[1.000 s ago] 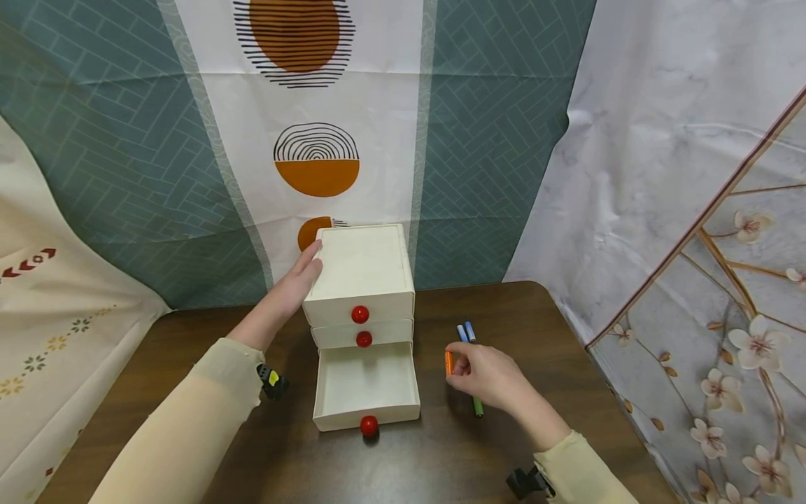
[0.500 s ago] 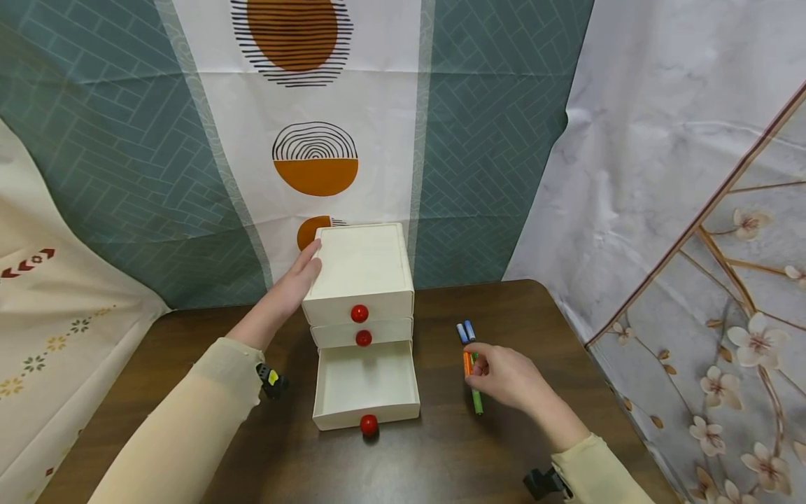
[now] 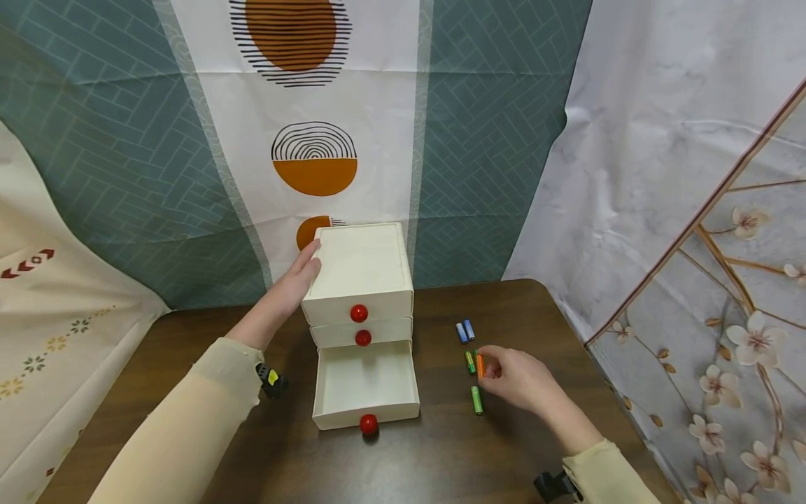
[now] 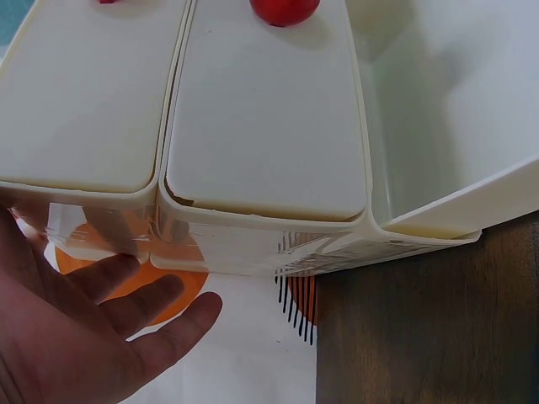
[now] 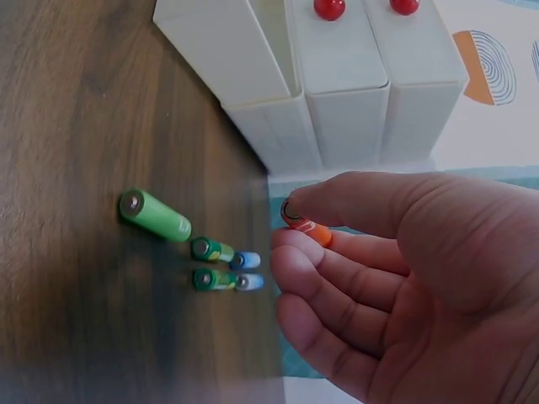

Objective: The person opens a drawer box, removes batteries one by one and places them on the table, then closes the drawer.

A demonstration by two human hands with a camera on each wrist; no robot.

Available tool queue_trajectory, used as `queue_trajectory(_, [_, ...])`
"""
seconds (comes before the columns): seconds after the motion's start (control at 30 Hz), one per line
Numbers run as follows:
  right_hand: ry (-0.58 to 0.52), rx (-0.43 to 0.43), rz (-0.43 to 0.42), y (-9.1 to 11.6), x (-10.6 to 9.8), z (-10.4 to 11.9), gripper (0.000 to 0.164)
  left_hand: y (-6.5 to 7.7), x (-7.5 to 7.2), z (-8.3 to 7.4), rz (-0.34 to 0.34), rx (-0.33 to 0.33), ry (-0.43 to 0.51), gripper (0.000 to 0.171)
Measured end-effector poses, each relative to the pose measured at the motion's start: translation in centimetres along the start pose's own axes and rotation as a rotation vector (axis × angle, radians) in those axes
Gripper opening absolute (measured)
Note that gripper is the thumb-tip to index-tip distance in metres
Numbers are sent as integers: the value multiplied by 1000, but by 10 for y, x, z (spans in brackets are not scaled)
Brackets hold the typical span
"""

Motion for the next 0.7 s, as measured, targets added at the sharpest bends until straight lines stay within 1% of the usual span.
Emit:
queue_trajectory(0.27, [24,-9,-8,6,1,-11,52,-1,1,0,2,0,-11,67])
queue_trajectory(0.5, [16,34,19,9,5,-20,49,0,0,1,2,-17,4,67])
queue_trajectory(0.7, [-23,73,58,12,10,-27,50,1,0,1,-1,-21,-1,67])
Point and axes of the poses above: each hand's wrist, its own y-axis away from the middle knuckle, its own x-axis out of the palm, z = x × y, the point moved 5 cm from there along -y, towards the middle knuckle, and after that the axes turned 8 degrees about -y, right-handed, at the moved point
